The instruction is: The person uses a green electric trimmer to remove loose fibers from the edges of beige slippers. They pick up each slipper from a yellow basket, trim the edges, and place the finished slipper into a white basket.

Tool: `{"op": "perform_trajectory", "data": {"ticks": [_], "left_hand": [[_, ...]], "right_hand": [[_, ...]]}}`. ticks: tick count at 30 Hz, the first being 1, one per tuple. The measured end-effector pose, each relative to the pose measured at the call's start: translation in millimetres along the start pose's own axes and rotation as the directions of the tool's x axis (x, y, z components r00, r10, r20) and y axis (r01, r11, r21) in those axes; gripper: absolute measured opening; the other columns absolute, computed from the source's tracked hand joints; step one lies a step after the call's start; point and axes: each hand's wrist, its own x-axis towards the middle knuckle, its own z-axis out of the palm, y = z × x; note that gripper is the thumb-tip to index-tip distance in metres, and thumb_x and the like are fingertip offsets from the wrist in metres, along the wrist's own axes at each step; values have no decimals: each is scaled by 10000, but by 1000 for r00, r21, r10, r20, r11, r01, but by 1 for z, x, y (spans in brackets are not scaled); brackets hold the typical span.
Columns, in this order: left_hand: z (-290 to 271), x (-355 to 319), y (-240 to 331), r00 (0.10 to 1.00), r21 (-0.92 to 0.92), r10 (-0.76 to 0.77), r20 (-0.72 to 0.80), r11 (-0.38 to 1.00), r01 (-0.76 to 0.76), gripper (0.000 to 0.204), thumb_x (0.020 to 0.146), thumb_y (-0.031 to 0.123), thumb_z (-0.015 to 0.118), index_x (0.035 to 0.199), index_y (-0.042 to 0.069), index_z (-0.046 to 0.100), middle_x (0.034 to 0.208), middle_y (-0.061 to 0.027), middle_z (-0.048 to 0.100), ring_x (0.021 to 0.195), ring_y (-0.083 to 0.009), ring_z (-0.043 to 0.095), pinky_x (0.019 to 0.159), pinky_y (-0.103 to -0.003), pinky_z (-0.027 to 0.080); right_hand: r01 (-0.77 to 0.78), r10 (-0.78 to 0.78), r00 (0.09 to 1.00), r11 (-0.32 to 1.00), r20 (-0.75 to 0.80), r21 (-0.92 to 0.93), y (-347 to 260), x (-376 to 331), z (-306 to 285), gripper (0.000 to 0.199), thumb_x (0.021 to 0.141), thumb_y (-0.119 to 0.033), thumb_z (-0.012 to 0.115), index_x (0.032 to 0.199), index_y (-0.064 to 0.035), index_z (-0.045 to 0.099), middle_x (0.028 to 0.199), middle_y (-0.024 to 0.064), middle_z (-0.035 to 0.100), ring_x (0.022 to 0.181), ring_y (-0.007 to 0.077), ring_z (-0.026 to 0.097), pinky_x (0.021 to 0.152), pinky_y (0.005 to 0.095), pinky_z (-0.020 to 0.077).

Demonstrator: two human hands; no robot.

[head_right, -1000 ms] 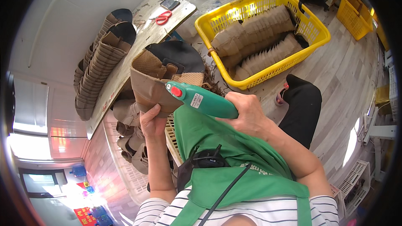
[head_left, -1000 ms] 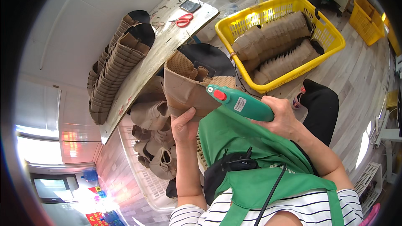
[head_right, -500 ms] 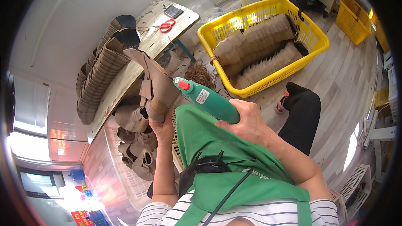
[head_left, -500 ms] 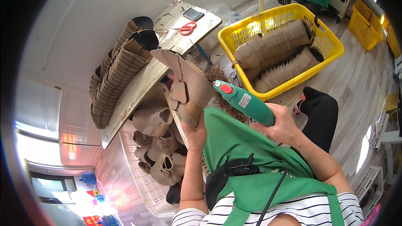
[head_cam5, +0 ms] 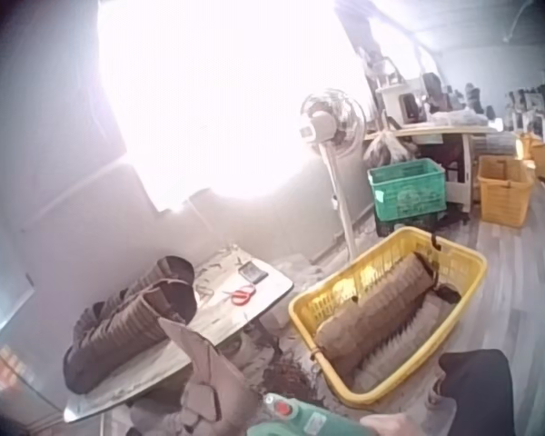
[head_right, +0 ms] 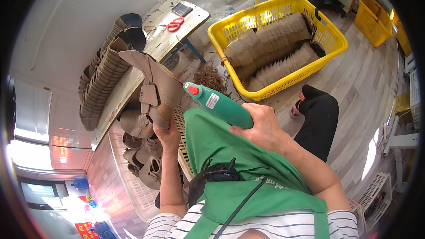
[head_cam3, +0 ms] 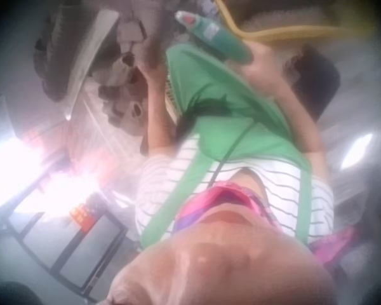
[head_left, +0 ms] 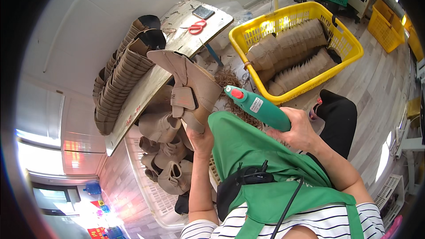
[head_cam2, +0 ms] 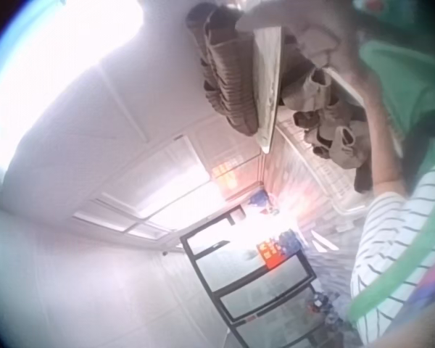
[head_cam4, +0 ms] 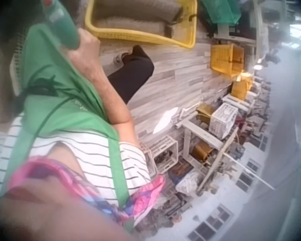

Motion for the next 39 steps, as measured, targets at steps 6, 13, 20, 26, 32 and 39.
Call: {"op": "perform_trajectory", "data": {"ticks": [6, 13, 20, 26, 32, 39], "left_hand": [[6, -5, -5, 961, 205, 247, 124, 941, -268, 384, 590, -122, 523, 926, 8, 656, 931, -170, 643, 878, -427, 608, 753, -466, 507], [5, -13, 1, 919, 304, 311, 240, 875, -376, 364, 555, -96, 534, 877, 19, 661, 897, -172, 626, 859, -422, 594, 726, -479, 502], [-6, -22, 12, 934, 410, 270, 233, 844, -346, 456, 554, -87, 535, 952, 63, 700, 983, -170, 639, 922, -426, 610, 801, -490, 514], [-114, -63, -49, 860, 917, -510, 17, 351, 190, 193, 663, -23, 621, 855, -39, 631, 921, -245, 636, 894, -397, 615, 812, -440, 493], [-86, -25, -11, 692, 629, -671, 267, 665, 403, 419, 798, 171, 750, 1140, -42, 633, 1014, -183, 684, 938, -282, 663, 864, -368, 508], [205, 67, -44, 604, -305, -523, 601, 549, 778, 504, 898, 96, 658, 1344, -63, 484, 1301, -165, 580, 1157, -228, 579, 968, -322, 471]], "right_hand": [[-39, 45, 997, 996, -63, 79, -8, 5, 1, 371, 738, -180, 822, 996, 17, 642, 857, 129, 659, 743, 228, 622, 704, 335, 487], [-79, 95, 991, 984, -93, 160, -15, 19, 0, 334, 750, -146, 813, 971, 22, 627, 785, 59, 627, 724, 123, 571, 678, 299, 473], [-156, 187, 977, 954, -102, 255, -5, 40, -9, 350, 749, -222, 828, 939, 10, 647, 760, 78, 673, 701, 155, 627, 683, 312, 502], [-281, 349, 924, 899, -159, 336, 47, 37, -45, 315, 779, -219, 815, 906, -6, 620, 749, 31, 632, 667, 103, 595, 644, 264, 498], [-329, 475, 860, 793, -184, 513, 113, 39, -71, 277, 793, -194, 799, 863, -34, 584, 746, 26, 594, 651, 112, 590, 620, 265, 480], [-284, 530, 822, 699, -208, 657, 205, 47, -99, 220, 806, -142, 776, 844, -56, 578, 733, 19, 576, 644, 111, 583, 621, 263, 471]]}}
